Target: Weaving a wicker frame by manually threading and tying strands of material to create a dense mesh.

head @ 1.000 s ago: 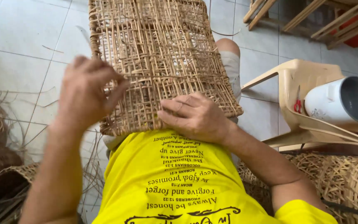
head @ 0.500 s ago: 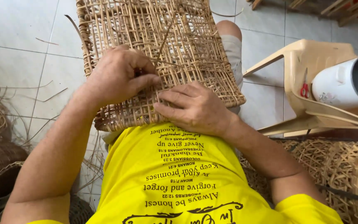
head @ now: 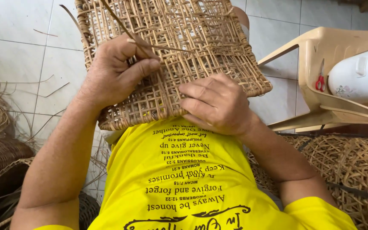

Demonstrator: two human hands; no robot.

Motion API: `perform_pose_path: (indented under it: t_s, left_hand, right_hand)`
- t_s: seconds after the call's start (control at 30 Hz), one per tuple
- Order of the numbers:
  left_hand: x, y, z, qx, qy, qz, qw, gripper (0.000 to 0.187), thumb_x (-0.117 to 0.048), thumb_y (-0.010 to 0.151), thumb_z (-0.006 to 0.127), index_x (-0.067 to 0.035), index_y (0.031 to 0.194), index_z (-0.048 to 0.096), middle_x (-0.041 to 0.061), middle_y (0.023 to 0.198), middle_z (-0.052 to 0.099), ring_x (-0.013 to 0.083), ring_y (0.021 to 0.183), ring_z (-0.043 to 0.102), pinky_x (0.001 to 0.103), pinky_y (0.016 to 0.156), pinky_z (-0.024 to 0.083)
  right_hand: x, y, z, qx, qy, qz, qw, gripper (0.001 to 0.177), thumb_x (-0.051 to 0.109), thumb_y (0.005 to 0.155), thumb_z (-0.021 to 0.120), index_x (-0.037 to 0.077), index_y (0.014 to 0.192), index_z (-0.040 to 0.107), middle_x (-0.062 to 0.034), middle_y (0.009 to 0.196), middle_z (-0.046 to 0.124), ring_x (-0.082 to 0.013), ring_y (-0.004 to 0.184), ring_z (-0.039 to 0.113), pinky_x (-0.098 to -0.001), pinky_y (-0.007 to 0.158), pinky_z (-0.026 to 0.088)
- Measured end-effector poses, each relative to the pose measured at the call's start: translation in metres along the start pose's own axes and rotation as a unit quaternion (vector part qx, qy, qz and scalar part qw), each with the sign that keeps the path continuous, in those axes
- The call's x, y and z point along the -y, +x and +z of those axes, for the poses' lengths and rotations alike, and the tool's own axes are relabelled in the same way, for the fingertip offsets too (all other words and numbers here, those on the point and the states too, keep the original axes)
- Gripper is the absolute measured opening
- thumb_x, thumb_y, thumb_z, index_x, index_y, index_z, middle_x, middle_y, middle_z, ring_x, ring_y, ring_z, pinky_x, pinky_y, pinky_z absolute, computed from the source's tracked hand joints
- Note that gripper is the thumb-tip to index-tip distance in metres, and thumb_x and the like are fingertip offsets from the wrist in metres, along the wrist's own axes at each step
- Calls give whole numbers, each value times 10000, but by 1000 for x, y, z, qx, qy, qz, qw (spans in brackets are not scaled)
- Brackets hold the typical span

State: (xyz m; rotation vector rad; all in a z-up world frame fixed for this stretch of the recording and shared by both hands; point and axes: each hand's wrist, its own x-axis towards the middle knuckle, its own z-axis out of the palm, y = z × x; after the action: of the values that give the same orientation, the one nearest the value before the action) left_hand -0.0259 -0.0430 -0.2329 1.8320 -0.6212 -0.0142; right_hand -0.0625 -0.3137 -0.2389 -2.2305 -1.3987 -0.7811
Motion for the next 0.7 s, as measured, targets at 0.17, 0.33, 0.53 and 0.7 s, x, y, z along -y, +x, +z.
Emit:
perform_pose_path:
  t_s: [0.17,0.33,0.53,0.7]
  left_hand:
    - [15,-6,17,-9,9,59,998,96,40,1013,724,-22,969,666,95,936,631,156,762,631,260,669,579]
    - [21,-18,22,-56,95,111,988,24,28,972,787,6,969,779,149,960,720,201,826,660,285,685,567]
    - [15,-35,25,-99,91,215,967,104,-79,921,843,-23,957,762,130,996,724,135,732,592,268,608,496]
    - [30,-31,26,-72,102,162,979,62,-37,960,814,-49,955,753,126,1013,764,139,739,636,264,618,523]
  right_hand:
    - [2,-18,11,27,7,22,999,101,227,908,845,152,936,784,-53,1103,808,-177,970,720,-371,855,518]
    - [3,-23,14,41,33,54,997,119,221,878,868,154,964,820,-45,1114,811,-179,1029,705,-383,922,502]
    - [5,-18,13,61,52,53,995,88,148,885,855,165,928,780,-13,1121,785,-151,981,692,-370,873,486]
    - [-4,-16,12,125,164,76,975,140,186,855,806,150,989,797,-47,1113,798,-156,997,699,-358,906,486]
